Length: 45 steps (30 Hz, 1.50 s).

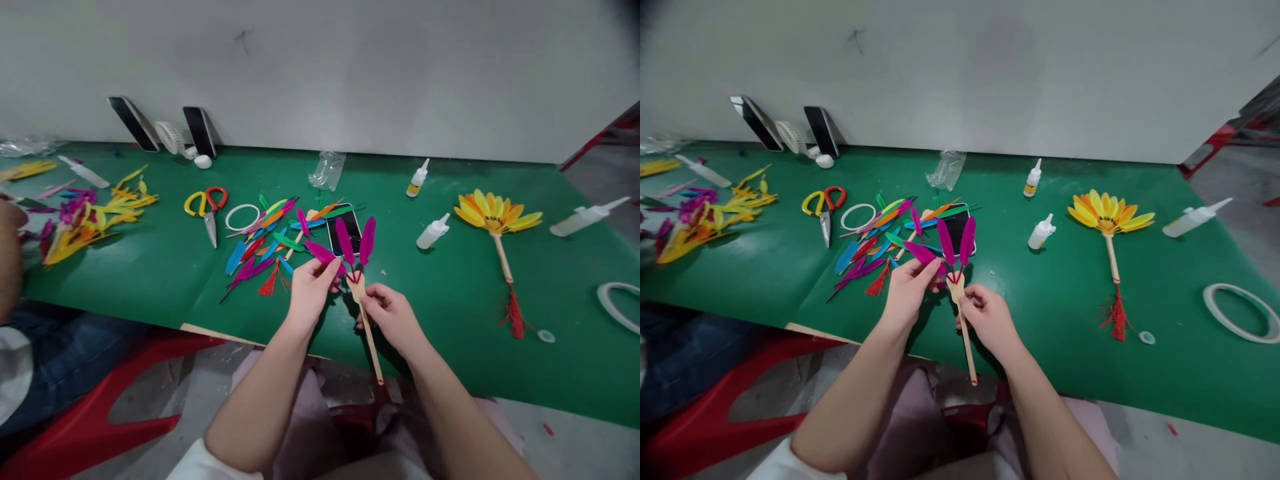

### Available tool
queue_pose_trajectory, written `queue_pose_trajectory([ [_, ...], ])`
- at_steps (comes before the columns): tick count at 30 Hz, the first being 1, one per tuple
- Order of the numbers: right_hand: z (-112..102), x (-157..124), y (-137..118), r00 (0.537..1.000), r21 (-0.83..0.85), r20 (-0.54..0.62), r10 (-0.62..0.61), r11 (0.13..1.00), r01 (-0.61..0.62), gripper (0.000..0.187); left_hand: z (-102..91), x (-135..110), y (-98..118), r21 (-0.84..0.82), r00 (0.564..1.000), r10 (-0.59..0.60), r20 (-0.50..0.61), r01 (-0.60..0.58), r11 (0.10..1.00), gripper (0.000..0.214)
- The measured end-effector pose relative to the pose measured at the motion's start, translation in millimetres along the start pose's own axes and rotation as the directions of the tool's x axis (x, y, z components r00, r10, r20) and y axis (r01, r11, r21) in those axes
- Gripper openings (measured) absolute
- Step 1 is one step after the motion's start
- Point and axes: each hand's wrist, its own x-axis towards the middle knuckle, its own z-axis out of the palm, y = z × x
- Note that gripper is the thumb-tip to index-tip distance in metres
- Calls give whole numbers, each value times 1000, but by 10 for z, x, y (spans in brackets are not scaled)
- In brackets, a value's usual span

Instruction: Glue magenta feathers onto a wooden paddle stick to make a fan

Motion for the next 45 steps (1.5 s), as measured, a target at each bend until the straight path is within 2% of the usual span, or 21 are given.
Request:
queue_pose_trajectory([
  [6,-4,2,10,1000,7,-4,4,1000,-4,15,4,3,1,-39,1000,-8,7,8,999,25],
  [20,5,3,4,1000,23,-11,14,1000,-13,18,0,-1,33,-104,994,-104,31,107,989,36],
  [34,-6,11,-3,999,96,-26,44,995,-41,19,-10,-16,9,-97,992,-114,48,118,988,40],
  [37,-25,16,-8,998,136,-32,56,989,-51,20,-3,-55,13,-43,971,-210,118,216,975,45],
  [40,-28,22,-34,998,170,-33,59,984,-53,22,26,-124,25,81,922,-304,241,293,953,51],
  [42,-14,28,-53,998,178,-27,55,983,-50,24,57,-175,26,103,898,-301,321,283,954,50],
  [45,28,34,-70,999,160,-14,41,986,-38,27,95,-249,9,26,885,-268,381,279,960,43],
])
